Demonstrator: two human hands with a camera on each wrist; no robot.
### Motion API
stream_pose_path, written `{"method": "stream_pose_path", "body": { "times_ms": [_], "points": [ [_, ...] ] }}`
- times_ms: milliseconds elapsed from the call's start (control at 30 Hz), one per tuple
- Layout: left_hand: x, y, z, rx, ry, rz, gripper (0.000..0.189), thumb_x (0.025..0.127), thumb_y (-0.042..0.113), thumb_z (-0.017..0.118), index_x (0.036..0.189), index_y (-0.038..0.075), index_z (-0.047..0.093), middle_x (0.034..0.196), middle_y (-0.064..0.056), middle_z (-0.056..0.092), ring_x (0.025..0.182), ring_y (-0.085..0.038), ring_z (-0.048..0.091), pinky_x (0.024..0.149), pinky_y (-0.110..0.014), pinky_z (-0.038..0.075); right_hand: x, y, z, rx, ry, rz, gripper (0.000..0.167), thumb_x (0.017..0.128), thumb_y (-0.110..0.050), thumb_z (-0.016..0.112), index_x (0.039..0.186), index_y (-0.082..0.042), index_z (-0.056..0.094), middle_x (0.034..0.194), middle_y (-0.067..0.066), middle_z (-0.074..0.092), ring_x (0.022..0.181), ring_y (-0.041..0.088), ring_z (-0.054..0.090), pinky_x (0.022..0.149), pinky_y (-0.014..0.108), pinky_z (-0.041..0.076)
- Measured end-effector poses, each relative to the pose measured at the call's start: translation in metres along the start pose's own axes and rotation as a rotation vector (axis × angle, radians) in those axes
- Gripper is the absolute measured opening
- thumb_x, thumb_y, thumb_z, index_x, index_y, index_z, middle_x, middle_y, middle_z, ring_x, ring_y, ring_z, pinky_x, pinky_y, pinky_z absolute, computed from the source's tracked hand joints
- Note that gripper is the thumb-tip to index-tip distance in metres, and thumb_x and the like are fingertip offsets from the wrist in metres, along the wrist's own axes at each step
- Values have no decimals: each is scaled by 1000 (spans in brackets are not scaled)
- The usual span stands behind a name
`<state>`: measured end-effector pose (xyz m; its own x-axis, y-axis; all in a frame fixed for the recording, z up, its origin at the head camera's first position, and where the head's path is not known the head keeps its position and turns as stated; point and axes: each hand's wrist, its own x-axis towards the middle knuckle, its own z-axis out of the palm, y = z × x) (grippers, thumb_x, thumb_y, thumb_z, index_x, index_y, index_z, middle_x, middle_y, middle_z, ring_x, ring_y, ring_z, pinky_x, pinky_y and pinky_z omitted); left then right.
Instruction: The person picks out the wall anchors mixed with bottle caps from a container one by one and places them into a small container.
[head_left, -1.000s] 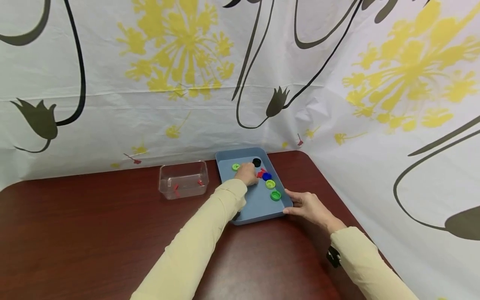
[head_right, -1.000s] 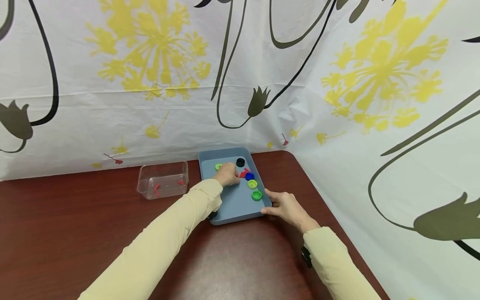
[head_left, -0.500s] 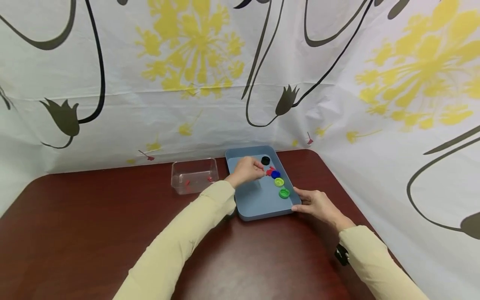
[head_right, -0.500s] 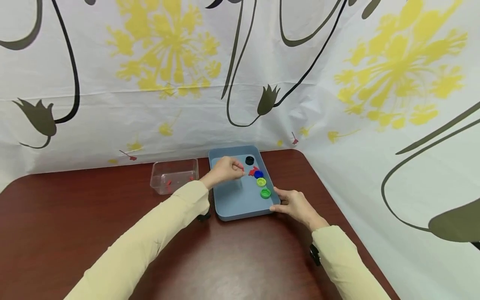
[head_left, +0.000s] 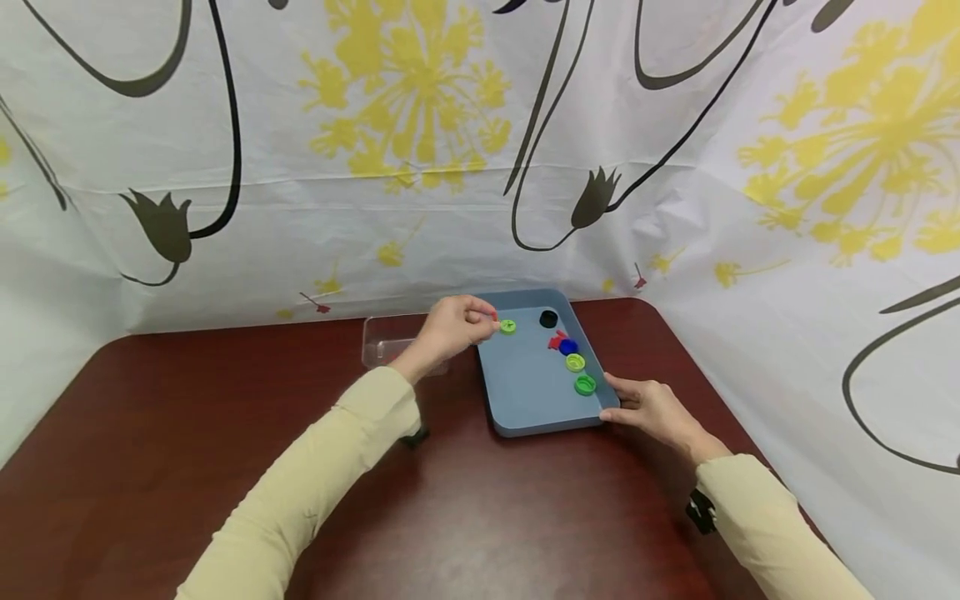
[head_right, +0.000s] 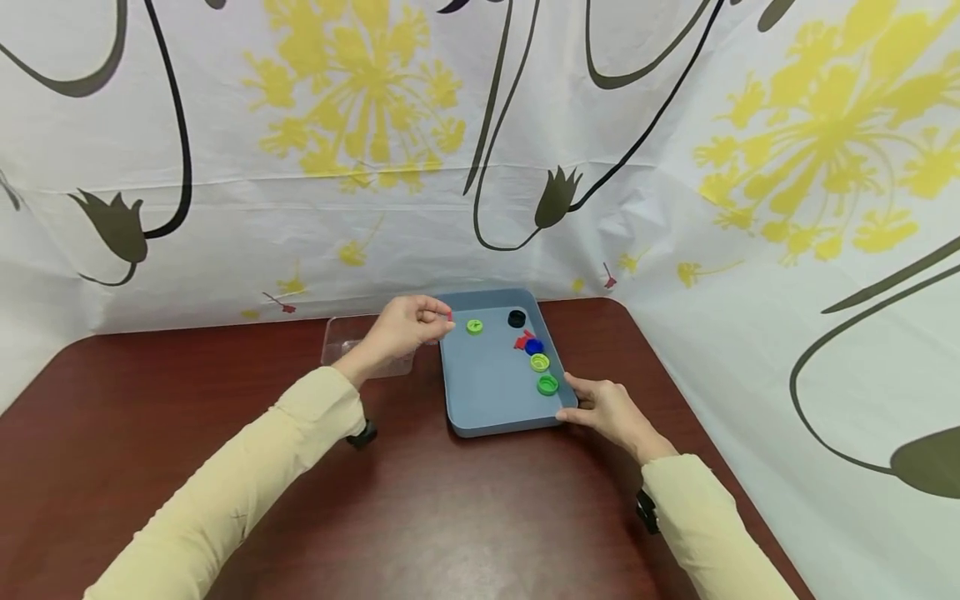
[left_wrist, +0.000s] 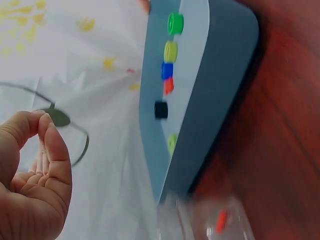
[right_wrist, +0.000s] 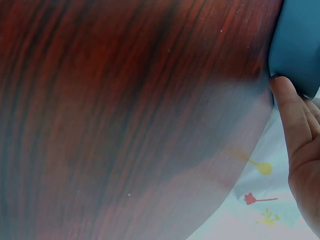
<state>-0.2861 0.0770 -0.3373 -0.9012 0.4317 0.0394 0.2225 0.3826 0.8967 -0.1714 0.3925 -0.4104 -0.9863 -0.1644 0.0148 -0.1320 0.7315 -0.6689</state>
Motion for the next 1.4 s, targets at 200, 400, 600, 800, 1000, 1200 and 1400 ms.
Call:
{"method": "stream_pose_path", "body": {
  "times_ms": [200, 400, 600, 800, 1000, 1200, 1400],
  "points": [
    [-9, -12, -35, 41, 37, -50, 30, 88, 24, 67, 114, 9, 63, 102, -10, 70, 87, -21, 67, 70, -37, 53, -1, 2, -1, 0, 3, 17, 76, 79, -30, 74, 139, 3, 40, 131, 25, 52, 109, 35, 61, 80, 32, 53],
    [-15, -30, -62, 146, 97, -91, 32, 87, 24, 67, 114, 7, 65, 101, -9, 71, 84, -19, 68, 68, -28, 53, -3, 3, -3, -18, 8, 10, 75, 80, -29, 74, 139, 3, 41, 126, 26, 56, 108, 35, 62, 80, 32, 53],
    [-18, -48, -75, 211, 116, -108, 30, 86, 21, 67, 110, 3, 66, 100, -12, 71, 85, -18, 67, 68, -25, 50, -4, 4, -4, -9, 8, 0, 74, 80, -27, 74, 138, 5, 41, 125, 27, 56, 107, 35, 62, 79, 31, 54],
    [-18, -59, -79, 257, 117, -145, 27, 85, 20, 68, 104, 1, 68, 97, -14, 72, 84, -18, 67, 63, -21, 47, -4, 4, -3, -4, -4, 1, 73, 81, -27, 73, 138, 6, 41, 125, 27, 56, 107, 34, 62, 79, 31, 54],
    [-19, -67, -81, 333, 100, -151, 25, 84, 18, 69, 100, -2, 69, 93, -13, 72, 85, -20, 67, 68, -26, 49, -3, 2, -2, 8, -18, 14, 74, 81, -28, 73, 138, 6, 40, 131, 27, 52, 109, 35, 61, 80, 32, 53],
    [-17, -75, -81, 390, 101, -166, 24, 83, 18, 70, 98, -1, 71, 89, -11, 73, 82, -21, 67, 66, -27, 49, -2, 1, -2, 4, -24, 14, 75, 80, -27, 73, 139, 5, 40, 131, 27, 51, 108, 34, 61, 79, 31, 54],
    [-16, -77, -81, 404, 100, -195, 23, 83, 19, 70, 97, 1, 71, 91, -10, 73, 85, -22, 66, 69, -28, 50, 0, -2, -3, 17, -25, 13, 74, 80, -25, 73, 139, 5, 40, 130, 27, 52, 109, 35, 61, 80, 32, 53]
  ]
}}
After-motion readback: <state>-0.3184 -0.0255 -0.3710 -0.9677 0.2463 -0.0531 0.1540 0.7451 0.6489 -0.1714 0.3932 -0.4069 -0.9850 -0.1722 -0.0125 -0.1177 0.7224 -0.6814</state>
